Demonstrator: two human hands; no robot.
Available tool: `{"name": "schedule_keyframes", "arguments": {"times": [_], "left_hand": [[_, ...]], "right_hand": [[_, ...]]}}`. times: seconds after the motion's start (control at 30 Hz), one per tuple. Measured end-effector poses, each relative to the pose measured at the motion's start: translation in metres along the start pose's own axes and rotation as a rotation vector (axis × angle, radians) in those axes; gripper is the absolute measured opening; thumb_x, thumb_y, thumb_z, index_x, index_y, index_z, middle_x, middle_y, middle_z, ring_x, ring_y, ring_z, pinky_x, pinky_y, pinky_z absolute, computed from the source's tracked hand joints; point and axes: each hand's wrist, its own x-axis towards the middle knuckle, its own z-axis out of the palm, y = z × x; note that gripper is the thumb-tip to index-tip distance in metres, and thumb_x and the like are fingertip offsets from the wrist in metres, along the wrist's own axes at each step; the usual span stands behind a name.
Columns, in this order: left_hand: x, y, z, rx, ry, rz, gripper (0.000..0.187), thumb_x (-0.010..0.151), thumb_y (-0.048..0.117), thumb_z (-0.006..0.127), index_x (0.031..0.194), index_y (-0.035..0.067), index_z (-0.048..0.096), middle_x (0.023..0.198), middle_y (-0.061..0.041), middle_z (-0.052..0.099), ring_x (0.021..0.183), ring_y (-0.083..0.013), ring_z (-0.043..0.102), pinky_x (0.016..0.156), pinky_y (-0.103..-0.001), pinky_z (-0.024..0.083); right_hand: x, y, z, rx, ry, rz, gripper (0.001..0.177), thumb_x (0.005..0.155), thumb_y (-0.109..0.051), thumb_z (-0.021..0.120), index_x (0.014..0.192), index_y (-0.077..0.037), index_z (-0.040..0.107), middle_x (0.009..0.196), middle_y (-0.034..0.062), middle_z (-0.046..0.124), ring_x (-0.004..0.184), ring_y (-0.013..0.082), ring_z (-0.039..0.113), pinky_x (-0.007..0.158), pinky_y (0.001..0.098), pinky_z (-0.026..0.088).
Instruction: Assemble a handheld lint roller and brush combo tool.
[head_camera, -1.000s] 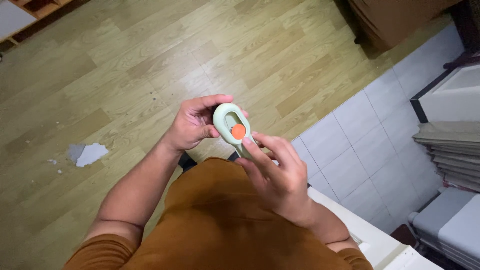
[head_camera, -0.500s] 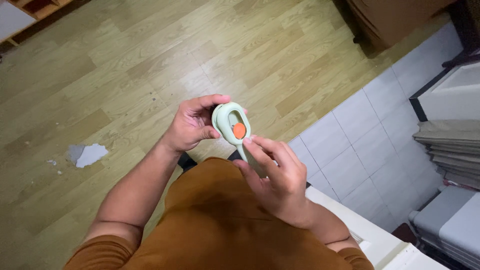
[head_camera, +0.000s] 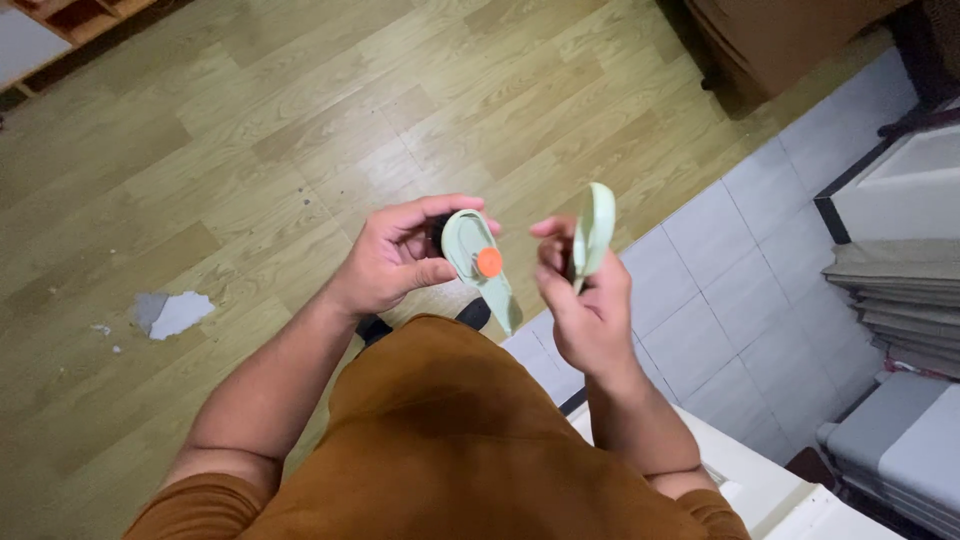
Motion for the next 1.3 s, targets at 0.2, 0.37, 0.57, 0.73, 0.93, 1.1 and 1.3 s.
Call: {"name": "schedule_keyframes", "arguments": {"times": [0.2, 0.37, 0.57, 0.73, 0.93, 1.1, 1.3], "left_hand": [[-0.002, -0.003, 0.012, -0.126, 0.065, -0.012, 0.062, 0.105, 0.014, 0.069, 0.156, 0.009, 0.034, 0.131, -0.013, 0.064, 0.119, -0.0209, 0.066, 0.101, -0.038, 0.060], [-0.005, -0.012, 0.011, -0.083, 0.077, -0.019, 0.051, 0.106, 0.010, 0.063, 0.152, 0.005, 0.042, 0.136, -0.007, 0.057, 0.126, -0.0170, 0.058, 0.104, -0.036, 0.058], [-0.006, -0.015, 0.015, 0.013, 0.105, 0.044, 0.056, 0.102, -0.002, 0.071, 0.152, 0.004, 0.047, 0.133, -0.007, 0.056, 0.125, -0.0144, 0.055, 0.110, -0.031, 0.050], [-0.002, 0.000, 0.033, 0.142, 0.238, -0.013, 0.056, 0.097, -0.004, 0.074, 0.148, 0.003, 0.051, 0.123, -0.006, 0.059, 0.113, -0.0116, 0.060, 0.095, -0.028, 0.057], [0.003, 0.025, 0.051, 0.485, 0.238, 0.068, 0.054, 0.091, 0.000, 0.079, 0.141, 0.004, 0.056, 0.124, -0.005, 0.061, 0.106, -0.0095, 0.066, 0.087, -0.024, 0.061], [0.010, 0.042, 0.060, 0.731, 0.265, 0.068, 0.054, 0.087, 0.002, 0.082, 0.137, 0.008, 0.061, 0.117, -0.005, 0.064, 0.092, -0.0074, 0.065, 0.073, -0.022, 0.057], [0.012, 0.050, 0.066, 0.767, 0.299, 0.060, 0.055, 0.088, 0.009, 0.085, 0.137, 0.009, 0.063, 0.120, -0.006, 0.067, 0.096, -0.0081, 0.070, 0.073, -0.021, 0.062]], "right_hand": [[0.014, -0.002, 0.012, -0.045, -0.137, 0.014, 0.039, 0.091, -0.006, 0.081, 0.125, 0.001, 0.064, 0.083, -0.0079, 0.044, 0.075, 0.0034, 0.041, 0.068, 0.0200, 0.037], [0.010, 0.004, 0.017, -0.036, -0.113, 0.030, 0.039, 0.091, -0.006, 0.082, 0.125, -0.001, 0.064, 0.084, -0.0076, 0.047, 0.076, 0.0032, 0.043, 0.068, 0.0194, 0.038], [0.009, 0.012, 0.017, 0.053, -0.120, 0.050, 0.040, 0.092, -0.004, 0.080, 0.127, -0.002, 0.062, 0.089, -0.0056, 0.052, 0.081, 0.0041, 0.048, 0.071, 0.0196, 0.041], [0.012, 0.029, 0.005, 0.184, -0.199, 0.069, 0.044, 0.094, -0.004, 0.078, 0.134, 0.001, 0.060, 0.094, -0.0031, 0.051, 0.086, 0.0064, 0.049, 0.075, 0.0215, 0.042], [0.017, 0.044, -0.009, 0.896, -0.412, 0.349, 0.061, 0.092, -0.018, 0.072, 0.144, 0.004, 0.049, 0.097, 0.0039, 0.047, 0.075, 0.0101, 0.042, 0.062, 0.0228, 0.035], [0.014, 0.037, -0.008, 1.080, -0.448, 0.372, 0.073, 0.094, -0.029, 0.065, 0.154, -0.002, 0.036, 0.103, 0.0083, 0.049, 0.080, 0.0141, 0.042, 0.065, 0.0253, 0.036], [0.004, 0.047, 0.007, 0.855, -0.299, 0.398, 0.069, 0.100, -0.039, 0.052, 0.157, -0.014, 0.021, 0.108, 0.0097, 0.051, 0.074, 0.0146, 0.043, 0.059, 0.0259, 0.037]]}}
